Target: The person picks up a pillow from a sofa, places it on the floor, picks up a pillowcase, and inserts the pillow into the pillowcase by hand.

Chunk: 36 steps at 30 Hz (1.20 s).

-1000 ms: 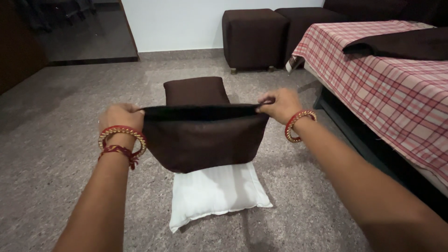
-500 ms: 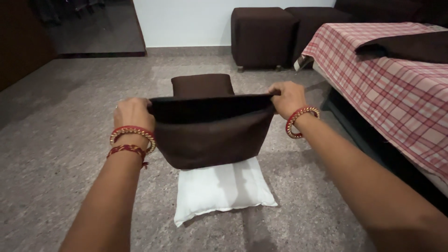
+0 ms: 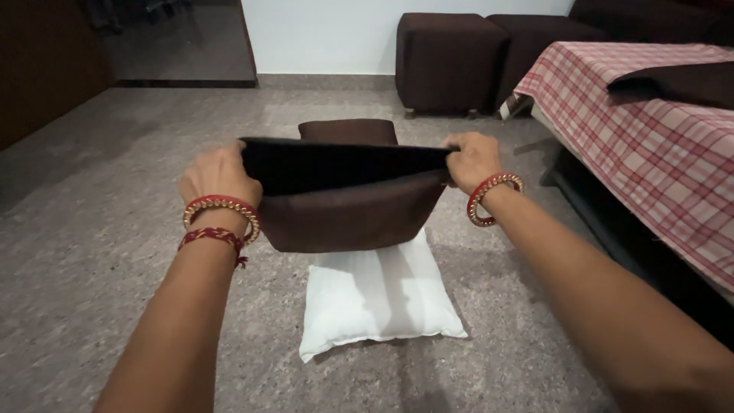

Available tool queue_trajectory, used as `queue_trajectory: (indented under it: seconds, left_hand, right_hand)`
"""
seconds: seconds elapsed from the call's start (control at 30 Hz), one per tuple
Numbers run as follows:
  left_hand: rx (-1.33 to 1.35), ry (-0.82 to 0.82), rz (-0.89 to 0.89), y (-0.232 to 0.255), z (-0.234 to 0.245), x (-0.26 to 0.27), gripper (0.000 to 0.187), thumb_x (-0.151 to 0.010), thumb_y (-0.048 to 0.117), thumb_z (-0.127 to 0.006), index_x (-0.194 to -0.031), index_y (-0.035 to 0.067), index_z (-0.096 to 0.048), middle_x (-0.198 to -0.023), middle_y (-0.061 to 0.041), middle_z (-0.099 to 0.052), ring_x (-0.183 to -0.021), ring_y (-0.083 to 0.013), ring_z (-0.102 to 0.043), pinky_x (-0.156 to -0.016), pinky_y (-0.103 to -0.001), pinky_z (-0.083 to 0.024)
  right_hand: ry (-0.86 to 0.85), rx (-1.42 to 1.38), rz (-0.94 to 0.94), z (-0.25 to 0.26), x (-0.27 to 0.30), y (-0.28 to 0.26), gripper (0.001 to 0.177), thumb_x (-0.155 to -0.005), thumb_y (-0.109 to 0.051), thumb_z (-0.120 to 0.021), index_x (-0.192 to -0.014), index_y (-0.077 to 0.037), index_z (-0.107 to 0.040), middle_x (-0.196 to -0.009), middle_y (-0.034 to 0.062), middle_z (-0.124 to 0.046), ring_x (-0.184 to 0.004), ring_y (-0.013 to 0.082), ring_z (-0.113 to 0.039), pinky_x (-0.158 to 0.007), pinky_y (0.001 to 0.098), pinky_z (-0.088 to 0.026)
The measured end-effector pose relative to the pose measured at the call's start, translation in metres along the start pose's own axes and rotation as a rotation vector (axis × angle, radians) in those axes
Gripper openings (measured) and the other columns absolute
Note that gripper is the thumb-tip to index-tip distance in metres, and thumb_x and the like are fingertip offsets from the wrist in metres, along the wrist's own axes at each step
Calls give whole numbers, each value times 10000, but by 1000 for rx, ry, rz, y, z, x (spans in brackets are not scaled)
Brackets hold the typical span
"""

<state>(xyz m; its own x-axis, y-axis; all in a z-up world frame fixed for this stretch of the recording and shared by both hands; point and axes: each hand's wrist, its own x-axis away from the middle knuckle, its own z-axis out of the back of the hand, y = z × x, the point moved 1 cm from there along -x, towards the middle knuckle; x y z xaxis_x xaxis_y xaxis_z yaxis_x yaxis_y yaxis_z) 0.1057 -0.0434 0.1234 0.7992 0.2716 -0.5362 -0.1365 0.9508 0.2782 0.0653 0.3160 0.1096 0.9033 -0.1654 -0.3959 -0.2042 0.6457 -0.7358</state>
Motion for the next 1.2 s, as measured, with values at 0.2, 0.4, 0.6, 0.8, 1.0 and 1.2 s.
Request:
queue_trajectory:
  seconds: [0.2,0.4,0.6,0.8,1.0,1.2]
  left_hand:
    - [154,17,113,-44,-31,-5,366,-814,59,-702,-1136,201,-801,-1138,-201,-722,-1069,-402,-677,-942,-475,-537]
    - [202,14,206,-77,-35,-11,287,-844,87,-692,-1089,177,-810,-1094,-217,-725,-1032,-423,-682,-932,-477,-542]
    - [159,122,182,-109,-4,-22,348,-784,4,-711,-1061,189,-815,-1074,-199,-730,-1013,-397,-692,-915,-459,-549]
    - [166,119,282,-131,29,-15,374,-773,14,-739,-1081,216,-805,-1120,-209,-708,-1023,-403,-679,-906,-472,-545]
    - [111,73,324,-174,43,-20,321,-828,54,-739,-1086,230,-813,-1115,-221,-712,-1016,-416,-683,-917,-481,-545]
    - [49,28,339,-243,5,-22,306,-815,67,-756,-1088,194,-810,-1119,-200,-721,-1056,-406,-675,-944,-479,-531]
  right_hand:
    - [8,61,-28,-19,3,-3,353,-820,50,-499,-965,-70,-797,-763,163,-757,-665,226,-758,-671,347,-614]
    - [25,164,94,-48,-3,-12,356,-794,33,-528,-983,-86,-806,-796,180,-752,-702,251,-751,-736,357,-599]
    - [-23,130,135,-78,-6,-31,302,-809,12,-555,-978,-64,-794,-804,183,-750,-714,250,-754,-733,366,-600]
    - [-80,185,137,-111,-9,-46,297,-837,-14,-582,-1004,-106,-810,-833,183,-749,-723,259,-743,-753,364,-586]
    - [-182,84,93,-144,-6,-77,233,-873,-30,-587,-995,-49,-785,-861,134,-750,-763,249,-745,-734,368,-605]
    - [-303,-158,-99,-228,2,-93,309,-876,24,-500,-983,-56,-779,-882,116,-753,-785,238,-776,-750,356,-675]
